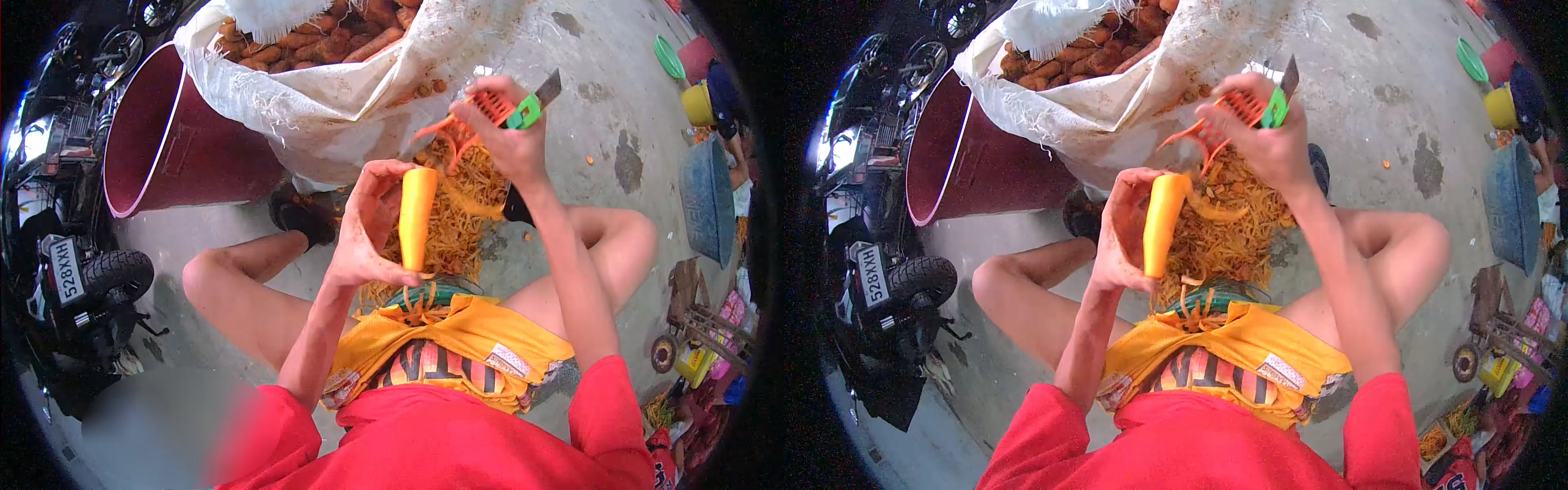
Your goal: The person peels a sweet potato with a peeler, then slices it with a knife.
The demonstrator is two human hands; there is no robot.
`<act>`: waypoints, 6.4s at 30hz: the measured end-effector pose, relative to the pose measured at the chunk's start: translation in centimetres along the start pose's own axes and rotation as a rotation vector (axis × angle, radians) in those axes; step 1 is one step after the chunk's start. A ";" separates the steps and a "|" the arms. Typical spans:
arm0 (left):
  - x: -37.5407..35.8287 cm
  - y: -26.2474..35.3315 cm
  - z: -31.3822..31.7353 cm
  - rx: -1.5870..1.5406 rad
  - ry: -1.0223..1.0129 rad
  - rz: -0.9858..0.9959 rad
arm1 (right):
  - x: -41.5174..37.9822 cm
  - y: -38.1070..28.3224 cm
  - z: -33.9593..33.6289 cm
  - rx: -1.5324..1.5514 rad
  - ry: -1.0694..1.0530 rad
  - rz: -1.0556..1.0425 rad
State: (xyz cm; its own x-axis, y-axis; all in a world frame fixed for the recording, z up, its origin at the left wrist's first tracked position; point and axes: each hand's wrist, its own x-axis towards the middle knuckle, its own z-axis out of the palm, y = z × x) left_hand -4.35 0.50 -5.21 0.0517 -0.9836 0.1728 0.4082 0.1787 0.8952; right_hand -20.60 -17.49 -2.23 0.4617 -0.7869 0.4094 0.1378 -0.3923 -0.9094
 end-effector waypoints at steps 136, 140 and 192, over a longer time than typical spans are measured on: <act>13.4 17.2 -9.1 0.720 0.218 -0.125 | -0.4 -3.1 -5.0 -0.802 -0.607 0.310; 8.1 12.6 -3.9 0.611 0.060 -0.265 | -0.7 -2.5 -3.6 -0.730 -0.500 0.236; -0.7 -2.6 -1.0 0.160 0.280 -0.590 | -5.2 9.2 1.1 -0.911 -0.682 0.428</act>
State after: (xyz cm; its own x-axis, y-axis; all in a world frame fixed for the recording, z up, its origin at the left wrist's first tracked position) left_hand -4.52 0.73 -8.10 0.1049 -0.8829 -0.4576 0.3012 -0.4103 0.8608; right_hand -20.78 -16.45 -12.82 0.7228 -0.6303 -0.2833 -0.6783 -0.5690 -0.4649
